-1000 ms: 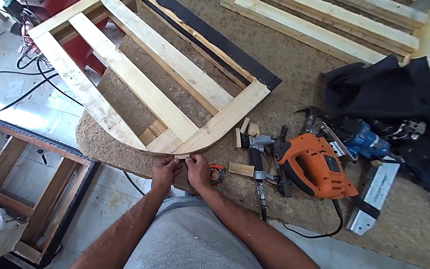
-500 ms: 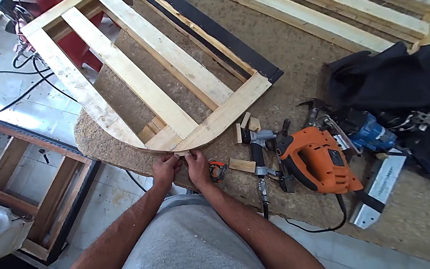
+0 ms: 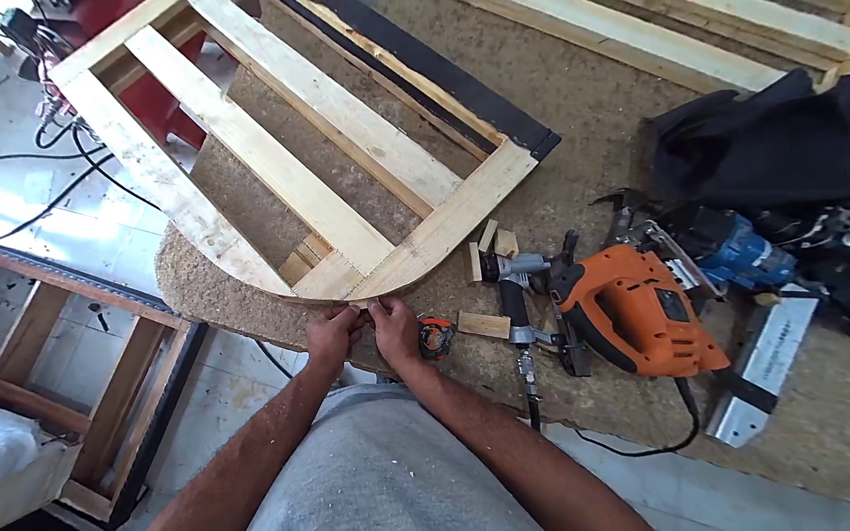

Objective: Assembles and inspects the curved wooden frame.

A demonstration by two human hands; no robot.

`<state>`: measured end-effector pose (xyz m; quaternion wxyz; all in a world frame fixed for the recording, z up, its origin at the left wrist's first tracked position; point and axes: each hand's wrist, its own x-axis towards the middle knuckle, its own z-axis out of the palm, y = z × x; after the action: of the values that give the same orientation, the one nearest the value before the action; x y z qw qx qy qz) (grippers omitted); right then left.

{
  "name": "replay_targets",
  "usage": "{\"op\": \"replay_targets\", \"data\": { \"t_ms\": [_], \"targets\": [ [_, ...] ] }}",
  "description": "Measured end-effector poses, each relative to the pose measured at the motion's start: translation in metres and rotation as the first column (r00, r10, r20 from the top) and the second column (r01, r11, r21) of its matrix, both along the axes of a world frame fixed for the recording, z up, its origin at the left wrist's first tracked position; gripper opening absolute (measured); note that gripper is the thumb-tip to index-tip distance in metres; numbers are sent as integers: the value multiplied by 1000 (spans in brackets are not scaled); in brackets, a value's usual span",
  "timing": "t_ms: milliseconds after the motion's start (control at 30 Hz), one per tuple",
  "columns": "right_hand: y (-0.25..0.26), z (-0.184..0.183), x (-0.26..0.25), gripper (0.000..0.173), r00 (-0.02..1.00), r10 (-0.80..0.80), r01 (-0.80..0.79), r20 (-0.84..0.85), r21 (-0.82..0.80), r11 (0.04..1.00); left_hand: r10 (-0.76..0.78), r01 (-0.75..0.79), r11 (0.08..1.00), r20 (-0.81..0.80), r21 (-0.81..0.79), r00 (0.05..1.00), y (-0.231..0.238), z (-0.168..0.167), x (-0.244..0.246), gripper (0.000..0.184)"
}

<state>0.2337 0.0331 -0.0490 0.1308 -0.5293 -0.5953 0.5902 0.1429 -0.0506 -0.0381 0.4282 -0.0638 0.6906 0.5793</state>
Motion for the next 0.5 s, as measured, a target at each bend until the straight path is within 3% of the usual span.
{"op": "replay_targets", "data": {
  "t_ms": [67, 100, 133, 200, 233, 267, 367, 433, 500],
  "targets": [
    [-1, 4, 3, 33, 999, 38, -39, 15, 17, 999, -267, 225, 950, -192, -215, 944, -4, 12, -7, 25],
    [-1, 6, 4, 34, 999, 49, -49, 17, 21, 999, -432, 310, 874, -305, -374, 849, -7, 25, -10, 24],
    [-1, 5, 5, 35, 999, 52, -52, 17, 25, 998, -563, 325, 796, -425, -511, 709, -11, 41, -11, 23],
    [-1, -1, 4, 37, 999, 32, -32, 9, 48, 998, -692, 261, 720, -643, -643, 327, -17, 61, -19, 29],
    [-2, -4, 2, 36, 1000, 5, -5, -2, 52, 999, -709, 251, 700, -692, -668, 135, -16, 64, -30, 39],
    [-3, -5, 1, 36, 1000, -10, 10, -12, 51, 999, -739, 254, 654, -673, -712, 17, -11, 66, -42, 57],
    [-4, -6, -1, 36, 1000, -23, 24, -19, 60, 998, -887, 231, 424, -453, -876, -89, 15, 63, -69, 116],
    [-4, -5, -2, 35, 999, -30, 31, -24, 44, 999, -938, 268, 286, -326, -920, -119, 28, 61, -77, 130],
    [-6, -3, -3, 35, 998, -51, 51, -31, 4, 999, -943, 294, 234, -290, -927, -165, 33, 57, -82, 137]
  ]
}}
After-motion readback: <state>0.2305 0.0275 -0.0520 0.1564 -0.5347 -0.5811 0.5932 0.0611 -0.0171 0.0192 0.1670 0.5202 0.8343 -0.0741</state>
